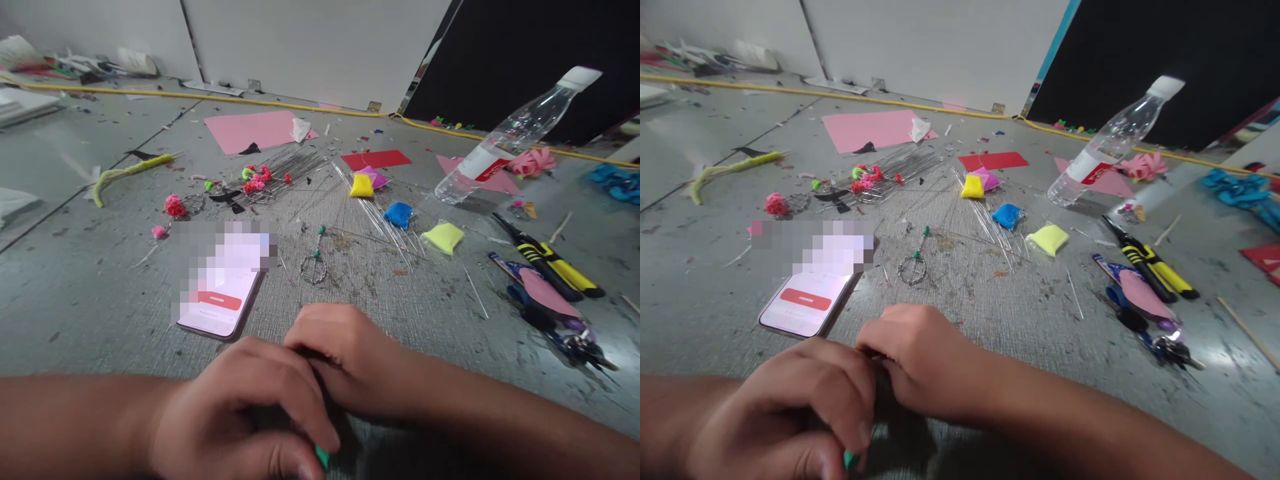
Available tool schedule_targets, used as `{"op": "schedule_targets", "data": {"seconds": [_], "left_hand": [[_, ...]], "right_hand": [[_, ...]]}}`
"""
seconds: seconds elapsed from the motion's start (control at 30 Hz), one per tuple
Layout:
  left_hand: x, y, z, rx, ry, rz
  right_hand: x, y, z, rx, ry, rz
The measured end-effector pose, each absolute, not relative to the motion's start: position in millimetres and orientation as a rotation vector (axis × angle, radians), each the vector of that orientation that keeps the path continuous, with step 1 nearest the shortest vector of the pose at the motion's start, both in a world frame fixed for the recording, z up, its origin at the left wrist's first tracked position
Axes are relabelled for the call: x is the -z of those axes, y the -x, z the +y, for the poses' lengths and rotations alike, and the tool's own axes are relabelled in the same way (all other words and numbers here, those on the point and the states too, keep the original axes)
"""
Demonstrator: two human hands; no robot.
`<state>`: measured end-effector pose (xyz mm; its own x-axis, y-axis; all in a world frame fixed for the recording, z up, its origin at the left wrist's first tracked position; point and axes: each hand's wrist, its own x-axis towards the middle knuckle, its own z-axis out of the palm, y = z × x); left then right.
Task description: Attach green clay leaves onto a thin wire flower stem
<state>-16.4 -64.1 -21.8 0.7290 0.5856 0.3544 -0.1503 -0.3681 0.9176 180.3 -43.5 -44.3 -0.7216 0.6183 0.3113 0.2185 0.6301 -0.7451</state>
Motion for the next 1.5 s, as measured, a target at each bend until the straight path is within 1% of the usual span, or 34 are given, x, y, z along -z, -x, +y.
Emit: {"op": "schedule_targets", "data": {"seconds": [0.07,0.17,0.37,0.43,0.5,0.57,0.6,0.63,0.73,0.93,1.17,1.5], "left_hand": [[21.9,15.5,-63.3,-0.776,-1.796,0.316],[23.6,11.9,-60.9,-0.778,-1.794,0.434],[29.4,6.3,-56.6,-0.773,-1.754,0.595],[31.1,6.5,-57.1,-0.757,-1.716,0.676],[32.4,7.0,-58.3,-0.731,-1.683,0.781],[33.0,7.4,-59.8,-0.722,-1.668,0.871],[33.1,7.4,-60.6,-0.732,-1.668,0.896],[33.1,7.5,-61.2,-0.748,-1.674,0.913],[33.1,7.5,-62.6,-0.827,-1.691,0.914],[36.9,6.7,-63.1,-0.894,-1.553,0.978],[37.0,4.4,-64.1,-0.883,-1.485,1.017],[32.6,2.7,-61.7,-0.91,-1.462,1.137]], "right_hand": [[44.5,-181.3,-42.3,-0.983,0.655,-2.305],[48.6,-183.4,-37.0,-0.977,0.645,-2.364],[53.4,-186.7,-29.9,-0.832,0.594,-2.447],[49.7,-190.4,-27.7,-0.708,0.578,-2.422],[45.5,-197.2,-21.0,-0.506,0.598,-2.327],[43.6,-206.2,-8.9,-0.28,0.731,-2.152],[44.1,-210.7,-1.5,-0.245,0.855,-2.067],[45.8,-214.7,6.1,-0.246,0.958,-1.997],[54.8,-221.8,23.4,-0.301,1.064,-1.966],[67.4,-213.9,22.8,-0.331,0.969,-2.132],[65.7,-212.0,17.9,-0.367,0.961,-2.227],[53.6,-211.8,-3.7,-0.63,1.003,-2.114]]}}
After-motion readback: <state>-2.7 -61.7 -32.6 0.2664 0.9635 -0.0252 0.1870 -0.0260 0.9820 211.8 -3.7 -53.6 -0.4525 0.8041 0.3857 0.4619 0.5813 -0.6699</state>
